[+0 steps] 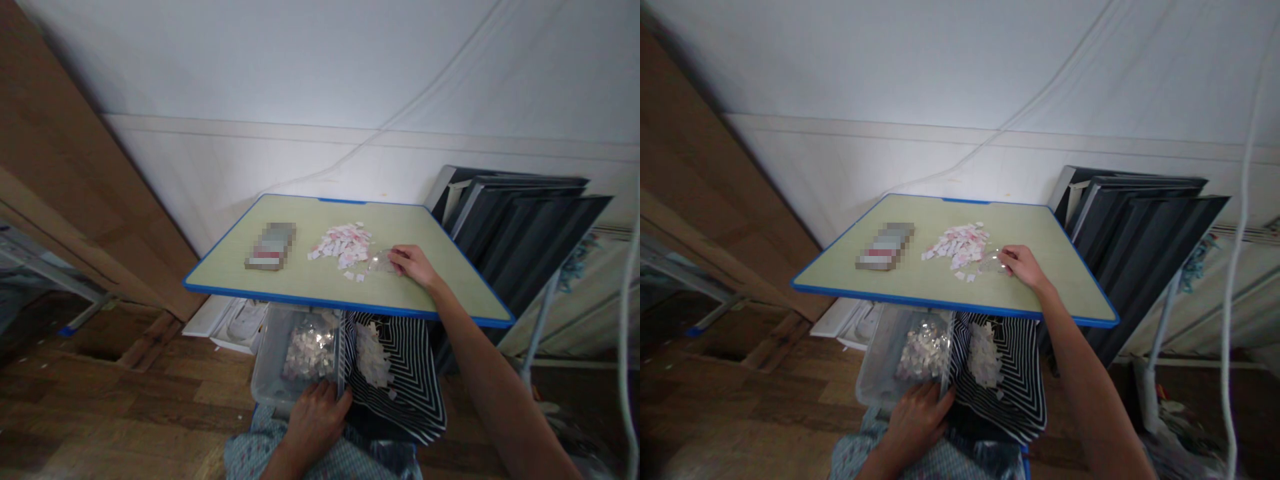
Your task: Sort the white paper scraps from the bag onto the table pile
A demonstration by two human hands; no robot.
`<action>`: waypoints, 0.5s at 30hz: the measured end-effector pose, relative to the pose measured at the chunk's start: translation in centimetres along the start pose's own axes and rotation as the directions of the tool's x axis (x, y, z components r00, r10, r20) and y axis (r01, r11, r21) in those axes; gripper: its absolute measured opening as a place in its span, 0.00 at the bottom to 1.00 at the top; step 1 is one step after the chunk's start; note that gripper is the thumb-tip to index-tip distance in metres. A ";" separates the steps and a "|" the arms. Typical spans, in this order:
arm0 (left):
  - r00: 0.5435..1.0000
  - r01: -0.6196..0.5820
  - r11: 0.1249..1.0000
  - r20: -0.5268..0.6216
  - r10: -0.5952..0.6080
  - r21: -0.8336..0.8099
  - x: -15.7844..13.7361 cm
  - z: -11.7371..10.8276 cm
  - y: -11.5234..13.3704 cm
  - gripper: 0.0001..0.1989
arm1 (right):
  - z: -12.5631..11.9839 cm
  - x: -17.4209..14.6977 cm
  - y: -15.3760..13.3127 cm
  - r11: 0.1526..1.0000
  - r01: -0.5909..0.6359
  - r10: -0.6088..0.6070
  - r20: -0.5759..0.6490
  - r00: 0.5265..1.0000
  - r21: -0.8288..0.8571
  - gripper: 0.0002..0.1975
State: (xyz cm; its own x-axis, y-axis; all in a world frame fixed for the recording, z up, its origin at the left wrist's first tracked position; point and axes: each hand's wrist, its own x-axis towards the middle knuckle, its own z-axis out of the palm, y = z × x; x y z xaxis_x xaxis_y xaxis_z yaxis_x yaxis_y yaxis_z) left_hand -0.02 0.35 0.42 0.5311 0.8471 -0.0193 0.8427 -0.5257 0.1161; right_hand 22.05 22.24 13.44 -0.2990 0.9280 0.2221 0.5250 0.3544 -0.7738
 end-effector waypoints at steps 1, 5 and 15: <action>1.000 0.000 1.000 0.002 0.000 0.001 0.0 0.0 0.0 0.17 | 0.0 0.0 0.0 1.000 -0.003 0.003 -0.021 1.000 -0.002 0.15; 1.000 -0.003 1.000 -0.016 0.003 -0.005 -0.1 0.4 -0.1 0.19 | 0.1 -0.1 0.1 0.998 -0.031 0.025 0.084 0.996 0.063 0.14; 1.000 0.000 1.000 -0.025 0.000 -0.009 -0.2 0.3 0.1 0.18 | 0.7 -0.3 0.2 0.986 -0.056 0.021 0.220 0.975 0.156 0.16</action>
